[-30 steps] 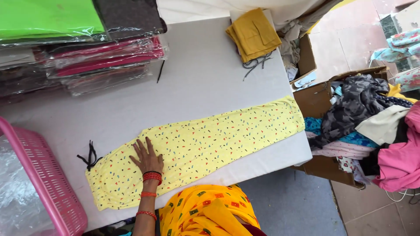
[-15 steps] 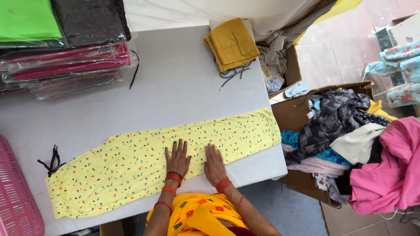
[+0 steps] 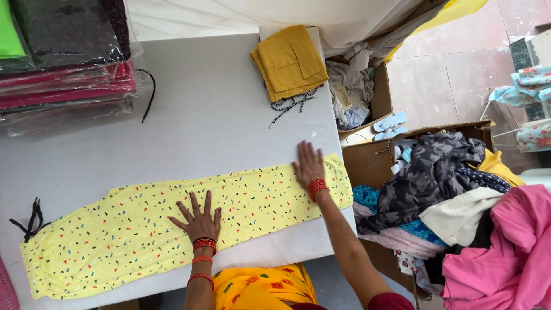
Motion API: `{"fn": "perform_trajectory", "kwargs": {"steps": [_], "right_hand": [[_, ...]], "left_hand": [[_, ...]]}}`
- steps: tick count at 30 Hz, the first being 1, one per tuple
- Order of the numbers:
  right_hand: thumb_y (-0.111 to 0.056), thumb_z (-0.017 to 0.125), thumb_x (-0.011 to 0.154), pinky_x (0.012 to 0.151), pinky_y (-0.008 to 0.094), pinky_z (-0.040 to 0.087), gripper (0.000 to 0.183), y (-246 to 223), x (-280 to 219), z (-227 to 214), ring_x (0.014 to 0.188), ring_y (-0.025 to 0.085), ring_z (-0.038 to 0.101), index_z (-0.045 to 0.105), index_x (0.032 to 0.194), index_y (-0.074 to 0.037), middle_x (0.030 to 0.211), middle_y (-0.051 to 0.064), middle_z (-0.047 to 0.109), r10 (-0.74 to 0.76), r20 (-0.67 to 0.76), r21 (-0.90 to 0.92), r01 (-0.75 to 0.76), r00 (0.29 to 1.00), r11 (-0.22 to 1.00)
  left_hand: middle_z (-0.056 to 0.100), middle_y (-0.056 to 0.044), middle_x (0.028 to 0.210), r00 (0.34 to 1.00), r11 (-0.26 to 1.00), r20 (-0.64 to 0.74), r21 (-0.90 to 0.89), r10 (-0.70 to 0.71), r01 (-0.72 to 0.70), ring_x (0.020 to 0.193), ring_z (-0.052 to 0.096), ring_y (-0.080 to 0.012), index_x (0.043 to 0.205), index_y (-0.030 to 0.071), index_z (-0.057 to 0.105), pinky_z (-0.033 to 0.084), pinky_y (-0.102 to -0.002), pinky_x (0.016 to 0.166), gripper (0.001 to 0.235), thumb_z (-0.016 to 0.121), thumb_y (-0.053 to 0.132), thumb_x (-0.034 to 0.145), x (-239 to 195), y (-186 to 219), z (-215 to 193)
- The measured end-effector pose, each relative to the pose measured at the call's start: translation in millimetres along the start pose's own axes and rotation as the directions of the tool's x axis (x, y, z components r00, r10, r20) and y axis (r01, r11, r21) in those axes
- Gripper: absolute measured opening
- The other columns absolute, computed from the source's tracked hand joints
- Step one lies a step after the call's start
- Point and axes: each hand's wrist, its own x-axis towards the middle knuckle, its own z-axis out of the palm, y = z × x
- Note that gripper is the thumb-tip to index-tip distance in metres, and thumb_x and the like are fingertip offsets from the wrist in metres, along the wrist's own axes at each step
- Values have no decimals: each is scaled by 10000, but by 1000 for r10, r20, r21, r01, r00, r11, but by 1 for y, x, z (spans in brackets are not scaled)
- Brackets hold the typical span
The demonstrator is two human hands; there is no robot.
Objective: The person folds a yellow patterned cloth on a white table. They smooth the fabric, fold it lengthwise multiple times, and then fold it into a compact square.
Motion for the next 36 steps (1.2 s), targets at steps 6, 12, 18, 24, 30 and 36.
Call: {"fn": "perform_trajectory", "kwargs": {"steps": [6,12,18,24,30,36], "right_hand": [[-591,141,1026,1261,521,-12,703,94,31,8,1584,228,41,34,1650,-286,1738,20,23,194,-118,154,-175,974,972],[-658,206,1011,1262,567,49,719,94,37,4,1584,295,91,82,1655,-363,1724,57,107,356,-23,207,-344,934,916],[-649,375,1000,1094,568,443,800,87,-12,-10,1304,398,582,206,1682,-268,1485,189,558,502,113,412,-500,858,762],[-625,583,978,1002,516,488,711,100,-115,49,1164,417,623,583,1429,-77,1286,227,664,525,-128,603,-354,841,715],[-470,760,927,1022,496,472,585,92,-143,48,1151,400,610,669,1296,-25,1228,223,681,598,-175,602,-395,782,694],[-477,829,849,978,495,515,629,100,-135,54,1108,379,633,664,1232,-7,1181,216,678,678,-77,597,-511,731,618]], "left_hand": [[20,-10,1746,992,985,114,170,-49,30,1578,-26,-467,1606,480,172,-42,-822,1134,683,351,637,965,4,6,-7],[11,-9,1729,993,989,108,144,-52,36,1561,-30,-463,1587,476,161,-51,-823,1122,683,343,650,952,5,5,-9],[-21,-21,1725,962,978,259,207,-93,39,1545,-54,-462,1602,474,135,-64,-812,1101,681,330,668,979,8,8,-17],[23,-76,1711,981,996,185,41,66,-74,1555,-12,-423,1623,285,150,-49,-735,1166,771,388,630,976,-13,-10,-6],[128,-71,1705,829,869,272,-75,489,-489,1559,115,-280,1630,204,178,1,-631,1227,776,420,577,994,-72,-24,-13],[144,-12,1677,745,766,180,-107,642,-634,1529,139,-249,1596,294,181,6,-644,1202,740,404,599,961,-96,-81,2]]}}
